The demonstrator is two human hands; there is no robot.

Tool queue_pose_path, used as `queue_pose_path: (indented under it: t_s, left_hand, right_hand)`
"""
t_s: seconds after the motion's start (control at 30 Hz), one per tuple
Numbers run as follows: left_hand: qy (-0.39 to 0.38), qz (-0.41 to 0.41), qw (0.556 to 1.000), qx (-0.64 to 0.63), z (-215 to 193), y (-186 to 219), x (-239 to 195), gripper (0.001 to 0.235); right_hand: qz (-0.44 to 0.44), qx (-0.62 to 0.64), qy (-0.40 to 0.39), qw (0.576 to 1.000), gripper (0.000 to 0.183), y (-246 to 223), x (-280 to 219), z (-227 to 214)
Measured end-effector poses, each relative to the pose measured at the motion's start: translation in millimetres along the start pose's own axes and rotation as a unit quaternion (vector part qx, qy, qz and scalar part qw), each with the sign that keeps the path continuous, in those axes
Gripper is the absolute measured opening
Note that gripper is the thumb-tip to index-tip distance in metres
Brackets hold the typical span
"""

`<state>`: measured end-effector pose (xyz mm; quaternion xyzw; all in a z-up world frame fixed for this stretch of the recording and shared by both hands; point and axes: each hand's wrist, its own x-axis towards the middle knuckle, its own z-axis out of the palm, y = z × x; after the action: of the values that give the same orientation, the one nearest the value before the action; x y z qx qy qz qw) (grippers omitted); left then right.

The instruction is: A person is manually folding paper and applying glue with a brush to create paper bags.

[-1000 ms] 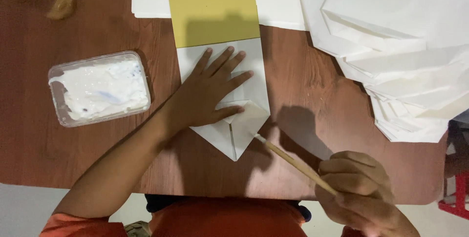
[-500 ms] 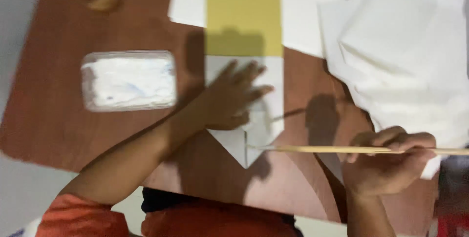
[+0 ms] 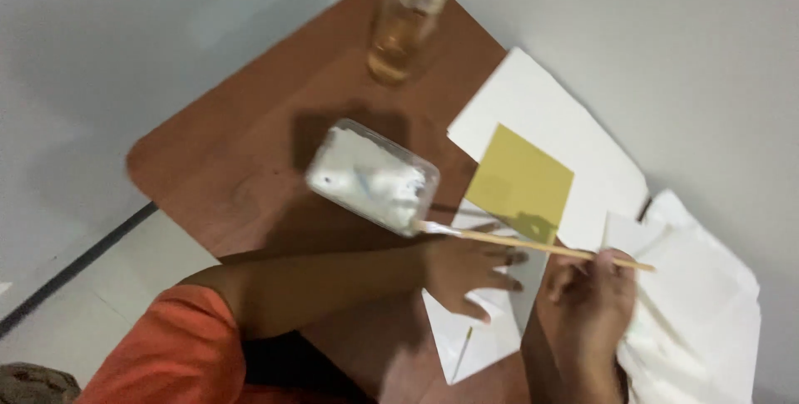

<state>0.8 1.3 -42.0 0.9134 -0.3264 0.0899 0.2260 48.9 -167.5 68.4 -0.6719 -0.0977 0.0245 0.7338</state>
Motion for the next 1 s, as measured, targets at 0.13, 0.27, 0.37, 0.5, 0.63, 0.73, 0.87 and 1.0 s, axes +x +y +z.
queue_pose_path:
  t_s: [0.13, 0.27, 0.37, 0.5, 0.63, 0.73, 0.87, 1.0]
  left_hand:
    - [0.052, -0.013, 0.999, -0.001, 5, 5, 1, 0.066]
    - [-0.073, -0.076, 0.993, -0.049, 4, 11, 1, 0.075]
    - [-0.144, -0.102, 0.981, -0.082, 2, 12, 2, 0.088]
    - [-0.031, -0.056, 0.993, -0.101, 20, 0, 4, 0.083]
    - [0.090, 0.005, 0.994, -0.055, 19, -4, 6, 0.078]
    - [0.080, 0.012, 0.997, -0.015, 19, -11, 9, 0.094]
    - [0.124, -0.024, 0.991, -0.033, 48, -14, 16, 0.112]
    - [0.097, 0.026, 0.995, -0.019, 32, -15, 6, 0.084]
  right_hand:
    - [0.099, -0.056, -0.078, 0.990, 0.015, -9, 5, 90]
    - [0.137, -0.031, -0.175, 0.975, 0.015, 28, 23, 134]
    - [0.134, -0.113, -0.189, 0.966, 0.028, 16, 11, 162]
    - [0.158, -0.190, -0.179, 0.952, 0.026, 7, 10, 165]
    - [0.232, -0.327, -0.166, 0.901, 0.035, -26, 6, 143]
    - [0.128, -0.389, -0.157, 0.898, 0.036, -12, -1, 79]
    - [-0.149, -0.536, -0.219, 0.801, 0.016, -51, -71, 31]
    - [-0.242, -0.475, -0.335, 0.777, 0.007, -28, -117, -20]
